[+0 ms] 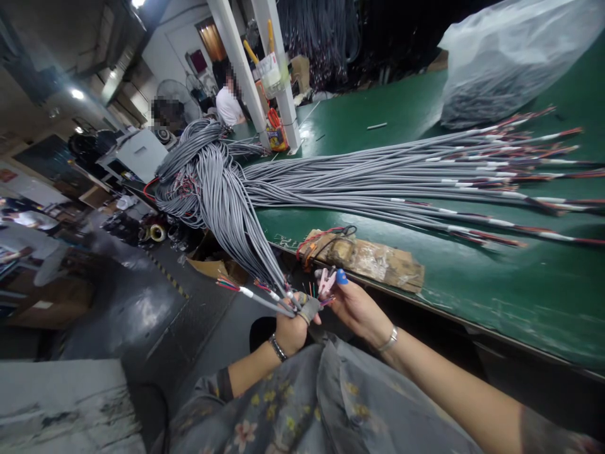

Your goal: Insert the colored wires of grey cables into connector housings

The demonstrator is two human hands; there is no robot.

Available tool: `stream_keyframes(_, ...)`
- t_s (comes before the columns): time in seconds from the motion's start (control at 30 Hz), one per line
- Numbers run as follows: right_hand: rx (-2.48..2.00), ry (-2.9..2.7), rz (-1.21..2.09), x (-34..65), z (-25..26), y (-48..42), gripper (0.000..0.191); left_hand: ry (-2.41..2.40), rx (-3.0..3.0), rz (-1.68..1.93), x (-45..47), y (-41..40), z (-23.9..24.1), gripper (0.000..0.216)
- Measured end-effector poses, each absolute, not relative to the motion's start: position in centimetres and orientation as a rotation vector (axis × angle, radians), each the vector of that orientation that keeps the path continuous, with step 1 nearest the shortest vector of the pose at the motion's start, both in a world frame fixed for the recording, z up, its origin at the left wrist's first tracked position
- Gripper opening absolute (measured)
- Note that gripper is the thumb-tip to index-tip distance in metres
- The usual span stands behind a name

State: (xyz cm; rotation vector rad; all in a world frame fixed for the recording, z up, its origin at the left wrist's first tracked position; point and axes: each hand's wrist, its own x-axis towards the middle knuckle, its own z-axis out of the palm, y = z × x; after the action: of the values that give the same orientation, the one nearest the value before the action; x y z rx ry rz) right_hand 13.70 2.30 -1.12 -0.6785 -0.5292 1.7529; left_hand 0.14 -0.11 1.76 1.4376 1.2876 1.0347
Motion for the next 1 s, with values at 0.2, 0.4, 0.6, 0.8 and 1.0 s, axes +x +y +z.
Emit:
stream_keyframes(0.2,-0.718,-0.516,1.746,13.8,-1.1,2.3,0.045,1.29,1.479,0.975,-0.1,-0.1,2.0,0.043)
stream_keyframes(0.4,-0.648,-0.538,1.902,14.2,-0.6,1.5,0.048,1.3,1.508,0.998,-0.2,-0.3,2.3,0.045)
stream_keyframes(0.6,-0.701,-0.672,1.94,14.0,-0.2,0.3,0.031,1.279,1.53,0.936,-0.6,-0.2,1.5,0.045)
stream_keyframes(0.8,-0.771,-0.778,1.865,13.9,0.1,0.4,0.03,1.232,1.538,0.857,-1.0,0.0,1.2,0.043)
stream_keyframes(1.0,-0.858,-0.669,1.85,13.5,0.4,-0.1,0.029,1.287,1.46,0.975,-0.6,-0.3,2.0,0.044)
